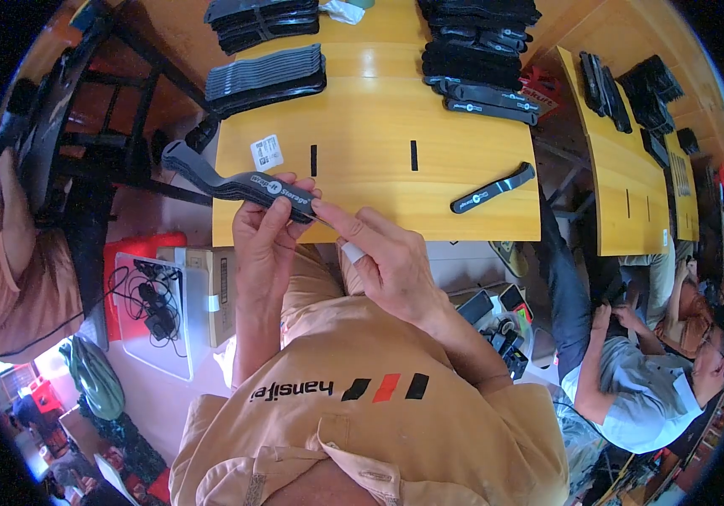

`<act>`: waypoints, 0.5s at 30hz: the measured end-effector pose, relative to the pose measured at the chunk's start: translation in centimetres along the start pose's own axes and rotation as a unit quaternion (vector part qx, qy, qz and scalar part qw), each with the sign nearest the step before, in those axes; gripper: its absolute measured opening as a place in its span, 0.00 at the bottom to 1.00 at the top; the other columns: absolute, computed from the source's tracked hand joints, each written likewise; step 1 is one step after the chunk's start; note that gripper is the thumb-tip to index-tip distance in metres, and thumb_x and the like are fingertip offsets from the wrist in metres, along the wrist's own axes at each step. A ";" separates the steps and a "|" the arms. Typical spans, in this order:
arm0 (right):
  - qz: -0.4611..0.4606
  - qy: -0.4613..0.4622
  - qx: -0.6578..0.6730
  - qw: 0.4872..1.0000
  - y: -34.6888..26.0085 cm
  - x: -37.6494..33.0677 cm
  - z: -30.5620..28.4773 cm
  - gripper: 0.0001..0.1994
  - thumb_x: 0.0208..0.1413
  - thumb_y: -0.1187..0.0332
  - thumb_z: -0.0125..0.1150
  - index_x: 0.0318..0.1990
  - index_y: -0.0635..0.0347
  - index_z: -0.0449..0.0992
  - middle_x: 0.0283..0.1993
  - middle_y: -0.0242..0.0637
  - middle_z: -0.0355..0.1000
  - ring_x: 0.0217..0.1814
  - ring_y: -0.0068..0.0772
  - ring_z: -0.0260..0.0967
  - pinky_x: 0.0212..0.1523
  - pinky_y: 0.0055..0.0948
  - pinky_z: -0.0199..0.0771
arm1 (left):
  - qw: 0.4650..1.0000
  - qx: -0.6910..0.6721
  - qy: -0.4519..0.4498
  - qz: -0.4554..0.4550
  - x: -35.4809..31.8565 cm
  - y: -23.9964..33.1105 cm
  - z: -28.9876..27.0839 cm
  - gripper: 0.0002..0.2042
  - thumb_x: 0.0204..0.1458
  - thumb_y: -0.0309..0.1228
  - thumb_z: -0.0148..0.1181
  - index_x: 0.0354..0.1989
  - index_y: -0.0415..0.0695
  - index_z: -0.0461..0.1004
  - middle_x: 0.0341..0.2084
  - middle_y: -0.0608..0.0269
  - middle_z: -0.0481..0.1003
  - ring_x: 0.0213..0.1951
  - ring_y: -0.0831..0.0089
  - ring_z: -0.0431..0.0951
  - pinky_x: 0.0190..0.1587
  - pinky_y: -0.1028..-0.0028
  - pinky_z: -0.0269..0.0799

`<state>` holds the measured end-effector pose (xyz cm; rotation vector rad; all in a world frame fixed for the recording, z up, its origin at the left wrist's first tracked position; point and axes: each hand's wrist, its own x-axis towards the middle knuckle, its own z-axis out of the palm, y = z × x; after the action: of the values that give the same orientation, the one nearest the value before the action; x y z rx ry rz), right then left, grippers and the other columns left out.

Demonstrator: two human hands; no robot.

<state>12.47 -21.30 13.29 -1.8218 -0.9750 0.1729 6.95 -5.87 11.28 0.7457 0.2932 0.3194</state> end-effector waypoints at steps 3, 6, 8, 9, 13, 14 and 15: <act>0.000 -0.004 -0.029 1.000 -0.1 0.0 0.0 0.30 0.37 0.86 0.46 0.53 0.53 0.67 0.26 0.38 0.65 0.23 0.36 0.65 0.22 0.28 0.66 | 1.000 0.004 0.005 0.010 -0.1 0.0 0.2 0.13 0.49 0.23 0.55 0.44 0.35 0.67 0.38 0.51 0.73 0.41 0.67 0.75 0.43 0.72 0.74; -0.008 0.000 -0.025 1.000 0.1 0.1 0.1 0.30 0.37 0.85 0.46 0.53 0.52 0.67 0.25 0.37 0.64 0.23 0.36 0.65 0.21 0.28 0.66 | 1.000 0.003 0.011 0.013 0.0 0.0 0.2 0.14 0.48 0.23 0.56 0.44 0.35 0.67 0.38 0.51 0.73 0.41 0.67 0.75 0.43 0.72 0.74; -0.011 0.000 -0.024 1.000 0.1 0.1 0.1 0.30 0.38 0.85 0.46 0.53 0.52 0.67 0.25 0.37 0.64 0.23 0.36 0.64 0.21 0.28 0.66 | 1.000 0.005 0.014 0.014 -0.1 0.0 0.1 0.14 0.48 0.23 0.56 0.43 0.35 0.67 0.38 0.51 0.73 0.40 0.67 0.75 0.43 0.72 0.74; -0.009 -0.006 -0.026 1.000 0.0 0.1 0.1 0.30 0.38 0.85 0.46 0.53 0.52 0.67 0.25 0.37 0.64 0.23 0.36 0.64 0.21 0.28 0.66 | 1.000 0.002 0.015 0.014 -0.1 0.0 0.1 0.13 0.48 0.24 0.56 0.43 0.35 0.67 0.38 0.51 0.73 0.40 0.67 0.75 0.43 0.72 0.74; -0.005 -0.015 -0.025 1.000 0.2 0.1 -0.1 0.30 0.39 0.85 0.47 0.54 0.52 0.66 0.26 0.37 0.64 0.23 0.36 0.64 0.22 0.29 0.66 | 1.000 0.008 0.022 0.008 0.0 -0.2 0.0 0.13 0.49 0.24 0.55 0.43 0.35 0.67 0.38 0.51 0.73 0.40 0.68 0.76 0.42 0.73 0.74; -0.005 -0.015 -0.025 1.000 0.2 0.0 -0.1 0.30 0.39 0.85 0.47 0.54 0.52 0.66 0.26 0.37 0.64 0.23 0.36 0.64 0.22 0.29 0.66 | 1.000 0.008 0.022 0.008 0.0 -0.2 0.0 0.13 0.49 0.24 0.55 0.43 0.35 0.67 0.38 0.51 0.73 0.40 0.68 0.76 0.42 0.73 0.74; -0.003 -0.016 -0.022 1.000 0.2 0.0 0.0 0.29 0.39 0.85 0.47 0.54 0.52 0.66 0.25 0.37 0.63 0.23 0.36 0.64 0.22 0.29 0.65 | 1.000 0.005 0.021 0.008 0.0 -0.2 0.0 0.13 0.49 0.24 0.55 0.43 0.35 0.67 0.37 0.51 0.73 0.40 0.68 0.76 0.42 0.73 0.74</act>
<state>12.61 -21.35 13.10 -1.8616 -1.0125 0.1779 7.00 -6.06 11.15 0.7523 0.3279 0.3489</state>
